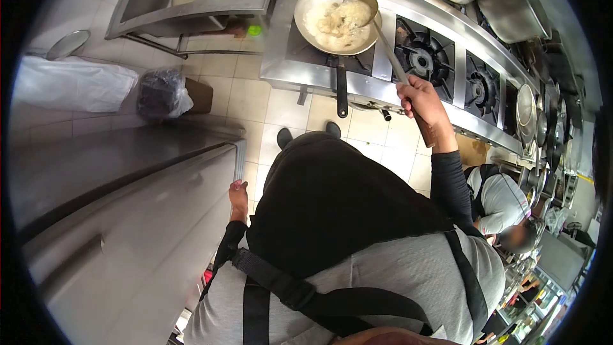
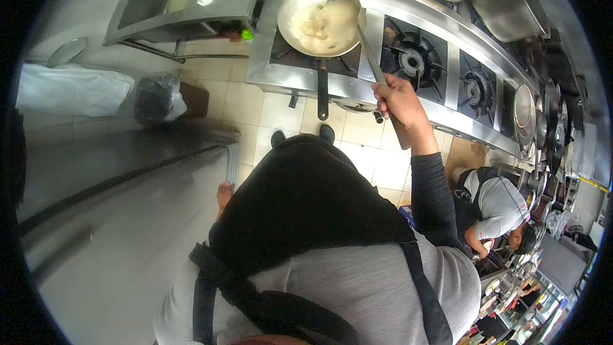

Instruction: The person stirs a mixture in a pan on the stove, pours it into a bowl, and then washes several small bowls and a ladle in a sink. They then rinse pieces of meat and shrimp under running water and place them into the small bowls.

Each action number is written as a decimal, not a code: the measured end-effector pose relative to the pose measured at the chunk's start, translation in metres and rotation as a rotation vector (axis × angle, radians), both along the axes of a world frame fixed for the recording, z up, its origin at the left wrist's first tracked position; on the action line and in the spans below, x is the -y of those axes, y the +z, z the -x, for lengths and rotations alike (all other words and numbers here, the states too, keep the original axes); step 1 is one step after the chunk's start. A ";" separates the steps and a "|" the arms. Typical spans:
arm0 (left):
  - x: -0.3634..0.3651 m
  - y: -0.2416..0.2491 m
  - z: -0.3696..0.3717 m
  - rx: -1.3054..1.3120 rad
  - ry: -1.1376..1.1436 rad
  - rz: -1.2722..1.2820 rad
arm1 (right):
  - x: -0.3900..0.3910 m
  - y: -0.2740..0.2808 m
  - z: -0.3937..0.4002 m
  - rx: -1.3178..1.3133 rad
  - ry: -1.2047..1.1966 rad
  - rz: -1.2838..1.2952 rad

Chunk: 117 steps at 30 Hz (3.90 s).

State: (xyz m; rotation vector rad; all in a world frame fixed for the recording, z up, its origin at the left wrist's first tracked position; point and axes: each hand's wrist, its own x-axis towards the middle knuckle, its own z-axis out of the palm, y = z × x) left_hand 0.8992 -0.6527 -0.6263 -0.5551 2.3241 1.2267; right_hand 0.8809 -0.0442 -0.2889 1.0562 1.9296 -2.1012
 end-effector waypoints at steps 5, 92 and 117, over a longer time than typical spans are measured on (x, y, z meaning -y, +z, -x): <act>0.000 -0.002 -0.005 -0.173 -0.227 0.105 | -0.021 -0.002 0.007 0.063 0.128 -0.311; -0.406 0.150 0.139 0.308 -0.268 -0.669 | -0.042 -0.129 -0.070 -0.134 0.160 -0.866; -0.042 0.054 0.042 0.368 0.212 -0.241 | -0.026 -0.031 -0.013 -0.061 0.013 0.041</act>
